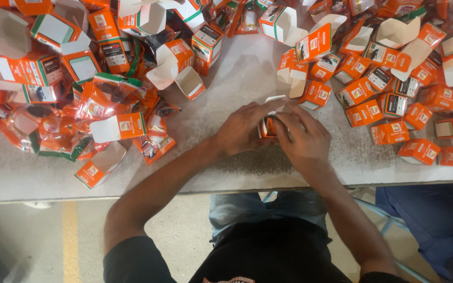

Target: The person picks up small orange cardboard boxes one at a time from a large pile on the table, folds the flaps to close and shape each box by hand, and places the folded box back onto the table with the finished boxes.

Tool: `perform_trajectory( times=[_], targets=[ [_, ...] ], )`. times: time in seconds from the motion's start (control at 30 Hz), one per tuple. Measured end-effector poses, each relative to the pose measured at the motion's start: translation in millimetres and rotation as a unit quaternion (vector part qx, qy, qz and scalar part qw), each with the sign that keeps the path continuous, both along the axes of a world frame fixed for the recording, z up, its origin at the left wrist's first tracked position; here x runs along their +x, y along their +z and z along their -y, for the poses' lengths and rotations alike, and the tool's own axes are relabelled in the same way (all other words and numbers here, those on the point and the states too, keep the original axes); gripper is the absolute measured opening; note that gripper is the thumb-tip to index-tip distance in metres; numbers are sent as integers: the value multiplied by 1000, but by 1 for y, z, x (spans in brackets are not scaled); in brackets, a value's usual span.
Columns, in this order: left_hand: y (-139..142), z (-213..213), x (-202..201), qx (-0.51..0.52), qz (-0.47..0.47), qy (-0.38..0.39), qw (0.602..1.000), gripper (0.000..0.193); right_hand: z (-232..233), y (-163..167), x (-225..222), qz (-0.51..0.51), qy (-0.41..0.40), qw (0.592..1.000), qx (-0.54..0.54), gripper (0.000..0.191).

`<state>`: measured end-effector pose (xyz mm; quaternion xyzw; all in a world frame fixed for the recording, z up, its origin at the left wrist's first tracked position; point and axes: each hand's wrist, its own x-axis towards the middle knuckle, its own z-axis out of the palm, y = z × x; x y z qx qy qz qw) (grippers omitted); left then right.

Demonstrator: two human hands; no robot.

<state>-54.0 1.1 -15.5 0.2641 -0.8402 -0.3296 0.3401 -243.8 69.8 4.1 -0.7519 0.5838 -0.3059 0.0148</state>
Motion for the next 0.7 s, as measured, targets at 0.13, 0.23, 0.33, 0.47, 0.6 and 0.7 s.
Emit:
perform_trajectory(
  times=[0.13,0.23,0.33,0.47,0.6,0.7],
  targets=[
    [2,3,3,43,53,9,998,96,-16,7,1,-52,46,998,-2,34],
    [5,3,6,58,39,-21,997,95,-18,26,4,-121,50,991,32,58],
    [4,1,9,25,1,-26,999,93,-11,42,12,-167,48,979,105,77],
    [-7,-5,7,63,-53,23,996,87,1,41,21,-165,10,964,209,88],
    [-19,-9,2,158,-104,81,979,83,-5,22,18,-121,9,985,119,70],
    [-23,-7,0,125,-139,42,981,81,-17,10,12,-50,27,996,62,68]
  ],
)
